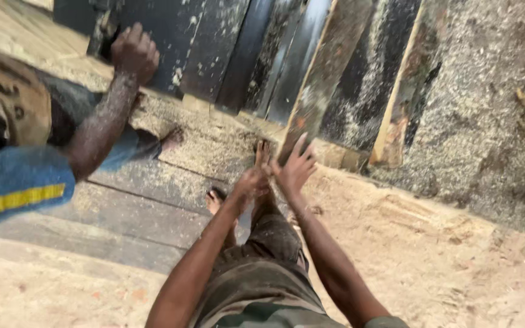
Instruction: The person picks up logs from a pile and feeds them into a large circular saw blade to cut them into planks, with assistance from another person.
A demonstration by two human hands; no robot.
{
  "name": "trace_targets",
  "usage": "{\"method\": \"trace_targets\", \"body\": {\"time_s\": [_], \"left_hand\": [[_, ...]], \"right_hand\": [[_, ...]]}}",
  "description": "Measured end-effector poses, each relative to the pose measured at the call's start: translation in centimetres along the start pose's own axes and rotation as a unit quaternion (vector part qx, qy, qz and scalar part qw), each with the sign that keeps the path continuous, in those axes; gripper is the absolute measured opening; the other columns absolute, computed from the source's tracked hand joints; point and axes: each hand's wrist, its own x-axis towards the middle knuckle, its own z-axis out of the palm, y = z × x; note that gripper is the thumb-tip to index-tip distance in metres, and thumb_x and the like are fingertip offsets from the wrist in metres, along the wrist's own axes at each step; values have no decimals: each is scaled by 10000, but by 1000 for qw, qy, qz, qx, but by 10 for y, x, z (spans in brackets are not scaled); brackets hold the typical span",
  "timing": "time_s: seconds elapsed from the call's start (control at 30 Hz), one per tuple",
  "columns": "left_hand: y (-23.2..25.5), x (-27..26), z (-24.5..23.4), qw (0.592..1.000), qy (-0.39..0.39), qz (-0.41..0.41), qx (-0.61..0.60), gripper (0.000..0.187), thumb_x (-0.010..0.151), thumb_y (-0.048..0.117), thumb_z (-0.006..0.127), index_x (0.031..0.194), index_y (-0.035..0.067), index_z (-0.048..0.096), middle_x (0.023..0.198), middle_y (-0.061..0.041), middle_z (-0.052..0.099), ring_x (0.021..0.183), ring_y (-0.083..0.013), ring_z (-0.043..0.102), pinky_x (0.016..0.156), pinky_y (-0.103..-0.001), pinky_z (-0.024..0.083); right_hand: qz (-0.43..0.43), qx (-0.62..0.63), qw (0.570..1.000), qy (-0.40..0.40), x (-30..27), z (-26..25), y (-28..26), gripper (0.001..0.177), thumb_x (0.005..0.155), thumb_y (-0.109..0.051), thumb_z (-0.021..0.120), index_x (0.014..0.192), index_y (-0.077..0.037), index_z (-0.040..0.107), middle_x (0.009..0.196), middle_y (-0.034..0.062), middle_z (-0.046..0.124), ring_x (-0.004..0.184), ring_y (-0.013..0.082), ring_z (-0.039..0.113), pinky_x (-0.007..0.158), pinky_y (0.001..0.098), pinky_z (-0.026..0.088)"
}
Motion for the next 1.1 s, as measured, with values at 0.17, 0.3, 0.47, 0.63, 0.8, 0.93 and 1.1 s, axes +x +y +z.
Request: {"method": "trace_targets", "body": {"time_s": [0.17, 0.3, 0.47, 0.63, 0.8, 0.93, 1.1], "left_hand": [[-44, -72, -67, 1000, 4, -11, -16, 727, 856, 422, 880, 1294, -121, 674, 893, -138, 704, 656, -270, 598, 622, -416, 515], [-54, -122, -96, 987, 131, -65, -66, 562, 745, 367, 844, 1167, 16, 722, 957, -104, 782, 778, -226, 764, 705, -402, 644], [18, -54, -80, 989, 85, 61, -104, 633, 810, 430, 903, 1130, -84, 718, 1040, -177, 742, 873, -300, 714, 748, -401, 611], [99, 14, -15, 971, 193, 74, -119, 580, 772, 407, 870, 1112, -22, 679, 1045, -172, 752, 921, -294, 757, 783, -394, 685], [112, 70, 55, 983, 153, 91, -38, 605, 989, 499, 686, 1103, -95, 688, 950, -263, 695, 756, -319, 665, 662, -439, 607], [169, 163, 92, 923, 308, 8, 232, 718, 1051, 637, 456, 1089, -51, 658, 884, -162, 708, 709, -289, 671, 629, -458, 547], [234, 224, 119, 926, 287, 78, 231, 702, 1037, 613, 430, 901, -25, 687, 682, -93, 637, 541, -255, 606, 503, -439, 500]], "right_hand": [[-251, 143, 954, -83, -156, -27, -22, 1290, 710, -535, 847, 1614, 30, 120, 1568, 365, 212, 1342, 546, 354, 1085, 716, 322], [-291, 184, 917, -202, -180, -30, -23, 1332, 658, -457, 938, 1568, 108, 145, 1650, 340, 111, 1397, 533, 309, 1129, 649, 352], [-306, 151, 932, -120, -80, -11, -32, 1345, 591, -385, 953, 1612, 42, 190, 1703, 312, 144, 1455, 479, 392, 1156, 578, 409], [-250, 66, 951, -167, 65, -18, -29, 1478, 496, -477, 1016, 1627, -79, 152, 1711, 147, 117, 1450, 421, 340, 1196, 613, 275], [-248, 119, 951, -144, 161, -19, -31, 1348, 649, -481, 999, 1639, -104, 165, 1735, 94, 92, 1502, 363, 295, 1219, 580, 227], [-239, 130, 951, -150, 215, -31, -29, 1233, 727, -431, 929, 1668, -126, 194, 1756, 84, 117, 1515, 366, 298, 1240, 494, 280], [-272, 85, 948, -140, 273, -65, -7, 1115, 731, -398, 938, 1567, -21, 304, 1631, 202, 264, 1493, 386, 317, 1242, 485, 267]]}}
